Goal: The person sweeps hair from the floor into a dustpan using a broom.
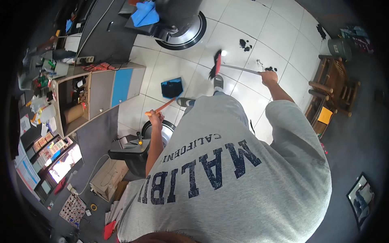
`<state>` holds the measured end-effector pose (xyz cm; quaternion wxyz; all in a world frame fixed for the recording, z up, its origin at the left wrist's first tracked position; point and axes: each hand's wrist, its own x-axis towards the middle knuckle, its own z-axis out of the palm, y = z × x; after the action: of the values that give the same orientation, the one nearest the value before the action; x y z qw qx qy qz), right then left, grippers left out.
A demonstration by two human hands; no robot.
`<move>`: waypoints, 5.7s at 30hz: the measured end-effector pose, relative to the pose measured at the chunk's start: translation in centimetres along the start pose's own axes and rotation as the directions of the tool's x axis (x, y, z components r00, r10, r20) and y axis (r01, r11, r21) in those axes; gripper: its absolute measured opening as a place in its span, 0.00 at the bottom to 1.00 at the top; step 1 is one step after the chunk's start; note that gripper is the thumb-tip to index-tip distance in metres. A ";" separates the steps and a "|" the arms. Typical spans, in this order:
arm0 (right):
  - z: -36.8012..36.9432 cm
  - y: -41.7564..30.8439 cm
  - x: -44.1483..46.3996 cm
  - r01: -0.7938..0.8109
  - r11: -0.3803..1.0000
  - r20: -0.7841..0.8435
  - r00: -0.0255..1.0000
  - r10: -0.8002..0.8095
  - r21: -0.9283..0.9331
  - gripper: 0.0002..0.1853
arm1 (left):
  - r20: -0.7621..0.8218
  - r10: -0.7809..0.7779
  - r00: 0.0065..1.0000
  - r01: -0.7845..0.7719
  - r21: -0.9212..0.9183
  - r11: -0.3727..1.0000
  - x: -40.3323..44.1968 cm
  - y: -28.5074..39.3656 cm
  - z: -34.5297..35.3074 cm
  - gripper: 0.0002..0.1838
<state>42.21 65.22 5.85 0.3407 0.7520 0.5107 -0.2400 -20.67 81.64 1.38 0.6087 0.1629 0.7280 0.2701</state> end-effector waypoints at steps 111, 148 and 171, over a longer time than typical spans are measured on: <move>5.2 4.3 1.2 -0.244 0.055 0.233 0.959 0.164 0.968 0.27 | 0.463 -0.192 0.865 -0.286 0.770 0.571 -2.8 3.7 34.6 0.23; 5.6 0.6 -2.2 -0.265 -0.270 0.299 0.950 0.091 0.926 0.28 | 0.606 -0.185 0.773 -0.439 0.723 0.533 -3.0 2.0 42.7 0.11; 0.0 1.4 -2.9 -0.125 0.526 0.096 0.992 0.082 0.841 0.28 | 0.529 -0.145 0.836 -0.350 0.717 0.603 -2.5 1.8 39.8 0.16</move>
<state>42.47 63.12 8.30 -0.0403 0.8462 0.2779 -0.4529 18.47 89.38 -0.07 0.6334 0.5266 0.5580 -0.1004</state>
